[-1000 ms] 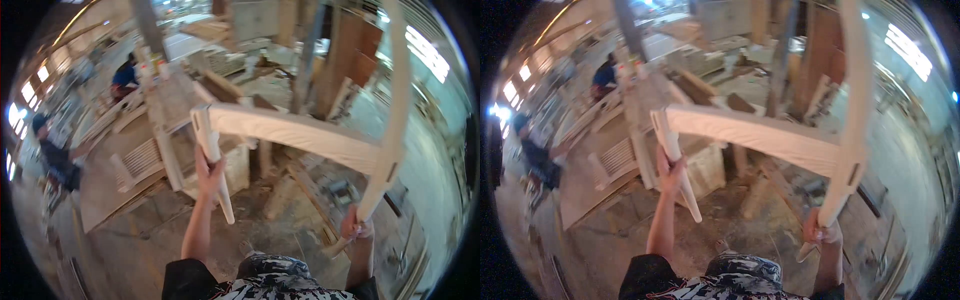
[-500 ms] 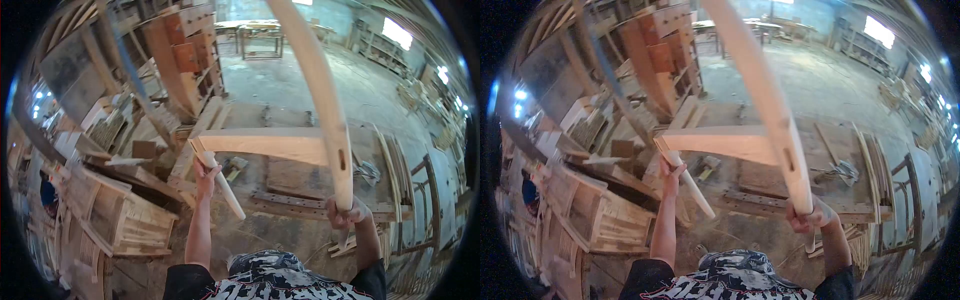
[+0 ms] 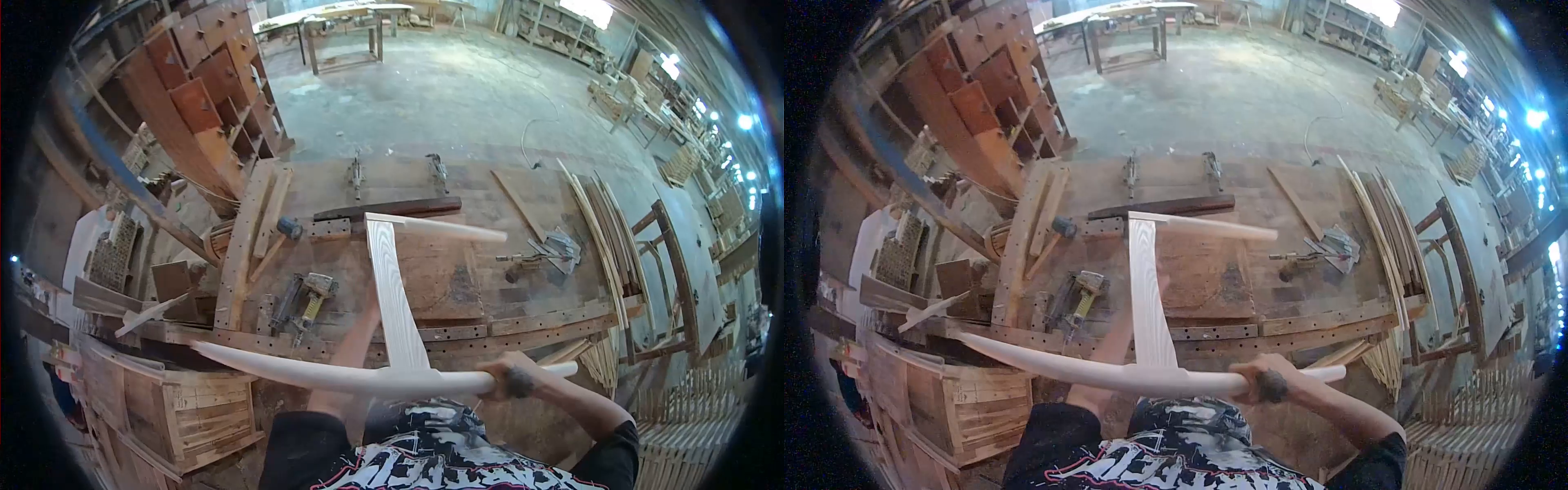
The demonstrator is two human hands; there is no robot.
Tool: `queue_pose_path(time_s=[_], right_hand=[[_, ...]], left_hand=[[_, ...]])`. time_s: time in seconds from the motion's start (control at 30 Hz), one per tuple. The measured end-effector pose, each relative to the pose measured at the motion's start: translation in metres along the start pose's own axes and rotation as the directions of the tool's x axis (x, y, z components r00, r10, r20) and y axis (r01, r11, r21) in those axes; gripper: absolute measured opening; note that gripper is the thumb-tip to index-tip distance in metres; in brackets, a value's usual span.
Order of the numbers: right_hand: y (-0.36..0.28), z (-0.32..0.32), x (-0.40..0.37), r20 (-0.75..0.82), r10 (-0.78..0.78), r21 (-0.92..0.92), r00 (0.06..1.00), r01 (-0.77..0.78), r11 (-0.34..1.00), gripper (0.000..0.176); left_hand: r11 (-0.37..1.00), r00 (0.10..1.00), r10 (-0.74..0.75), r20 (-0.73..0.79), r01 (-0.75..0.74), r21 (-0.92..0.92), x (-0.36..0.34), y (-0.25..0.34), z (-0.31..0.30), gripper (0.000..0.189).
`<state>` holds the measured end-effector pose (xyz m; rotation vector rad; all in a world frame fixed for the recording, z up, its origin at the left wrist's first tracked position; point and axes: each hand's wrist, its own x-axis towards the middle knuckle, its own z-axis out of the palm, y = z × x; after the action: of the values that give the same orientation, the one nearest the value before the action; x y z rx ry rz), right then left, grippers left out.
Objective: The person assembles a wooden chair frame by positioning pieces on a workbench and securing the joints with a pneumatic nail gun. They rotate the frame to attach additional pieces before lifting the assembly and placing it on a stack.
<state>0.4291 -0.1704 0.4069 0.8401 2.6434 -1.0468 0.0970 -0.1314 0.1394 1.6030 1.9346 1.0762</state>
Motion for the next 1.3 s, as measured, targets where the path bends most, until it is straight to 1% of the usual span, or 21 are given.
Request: queue_pose_path(time_s=[0.07, 0.1, 0.13, 0.17, 0.2, 0.23, 0.3, 0.33, 0.4, 0.47, 0.53, 0.6, 0.7, 0.73, 0.8, 0.87, 1.03, 1.13, 1.2, 1.23, 1.3], right_hand=[[0.047, 0.027, 0.037, 0.052, 0.091, -0.09, 0.994, -0.086, 0.992, 0.036], [0.064, 0.038, 0.055, 0.065, 0.15, -0.125, 0.986, -0.142, 0.982, 0.038], [0.082, 0.048, 0.072, 0.079, 0.207, -0.161, 0.975, -0.193, 0.968, 0.04], [0.101, 0.056, 0.087, 0.068, 0.217, -0.203, 0.974, -0.199, 0.959, 0.037], [0.121, 0.064, 0.099, 0.057, 0.224, -0.245, 0.973, -0.204, 0.948, 0.034], [0.142, 0.076, 0.11, 0.046, 0.229, -0.284, 0.972, -0.207, 0.936, 0.031], [0.205, 0.113, 0.129, -0.069, 0.158, -0.278, 0.985, -0.171, 0.945, 0.026], [0.221, 0.125, 0.134, -0.127, 0.12, -0.28, 0.985, -0.151, 0.948, 0.024], [0.22, 0.122, 0.149, -0.062, 0.206, -0.307, 0.977, -0.215, 0.927, 0.024], [0.225, 0.121, 0.159, -0.022, 0.253, -0.331, 0.967, -0.245, 0.911, 0.023], [0.24, 0.127, 0.165, -0.002, 0.266, -0.345, 0.964, -0.251, 0.905, 0.022], [0.243, 0.121, 0.171, 0.0, 0.266, -0.318, 0.964, -0.252, 0.914, 0.021], [0.254, 0.116, 0.188, 0.035, 0.304, -0.333, 0.952, -0.275, 0.902, 0.019], [0.259, 0.117, 0.192, 0.049, 0.327, -0.345, 0.944, -0.291, 0.892, 0.019], [0.273, 0.125, 0.198, -0.051, 0.24, -0.316, 0.97, -0.243, 0.917, 0.019], [0.284, 0.128, 0.198, -0.118, 0.172, -0.286, 0.978, -0.2, 0.937, 0.023], [0.246, 0.125, 0.2, -0.214, 0.074, -0.119, 0.974, -0.101, 0.988, 0.038], [0.248, 0.127, 0.204, -0.375, 0.142, 0.012, 0.916, -0.148, 0.989, 0.033], [0.256, 0.123, 0.207, -0.535, 0.278, 0.185, 0.798, -0.211, 0.96, 0.032], [0.263, 0.119, 0.209, -0.599, 0.35, 0.271, 0.72, -0.23, 0.935, 0.031], [0.278, 0.108, 0.211, -0.604, 0.483, 0.355, 0.634, -0.328, 0.875, 0.032]], left_hand=[[0.964, 0.987, 0.058, 0.15, -0.094, 0.25, -0.062, -0.014, 0.03, 0.018], [0.951, 0.971, 0.069, 0.228, -0.133, 0.28, -0.1, -0.017, 0.037, 0.016], [0.944, 0.951, 0.082, 0.298, -0.17, 0.283, -0.134, -0.011, 0.031, 0.014], [0.948, 0.93, 0.093, 0.354, -0.192, 0.255, -0.158, -0.004, 0.021, 0.013], [0.966, 0.918, 0.098, 0.384, -0.18, 0.185, -0.17, 0.006, 0.006, 0.013], [0.995, 0.926, 0.064, 0.373, -0.087, 0.045, -0.17, 0.015, -0.014, 0.014], [0.969, 0.934, -0.013, 0.358, 0.101, -0.227, -0.149, 0.019, -0.049, 0.022], [0.975, 0.942, -0.044, 0.331, 0.112, -0.19, -0.13, 0.02, -0.061, 0.026], [0.984, 0.958, -0.098, 0.269, 0.133, -0.116, -0.077, 0.019, -0.074, 0.034], [0.976, 0.964, -0.197, 0.177, 0.21, -0.059, -0.029, 0.0, -0.056, 0.032], [0.972, 0.961, -0.237, 0.14, 0.235, 0.026, 0.022, -0.014, -0.026, 0.033], [0.967, 0.969, -0.238, 0.069, 0.23, 0.11, 0.054, -0.043, 0.03, 0.058], [0.841, 0.859, -0.478, 0.182, 0.389, 0.375, 0.104, -0.009, 0.066, 0.093], [0.826, 0.851, -0.496, 0.174, 0.401, 0.396, 0.111, -0.006, 0.072, 0.094], [0.799, 0.837, -0.523, 0.163, 0.414, 0.436, 0.119, -0.008, 0.089, 0.097], [0.798, 0.863, -0.498, 0.079, 0.422, 0.43, 0.119, -0.016, 0.1, 0.092], [0.749, 0.846, -0.533, -0.024, 0.485, 0.452, 0.103, -0.042, 0.072, 0.086], [0.702, 0.86, -0.5, -0.103, 0.472, 0.533, 0.088, -0.072, 0.044, 0.082], [0.681, 0.878, -0.45, -0.164, 0.456, 0.573, 0.082, -0.09, 0.028, 0.079], [0.644, 0.84, -0.52, -0.152, 0.503, 0.576, 0.082, -0.095, 0.019, 0.078], [0.627, 0.821, -0.559, -0.118, 0.511, 0.588, 0.082, -0.095, 0.017, 0.077]])
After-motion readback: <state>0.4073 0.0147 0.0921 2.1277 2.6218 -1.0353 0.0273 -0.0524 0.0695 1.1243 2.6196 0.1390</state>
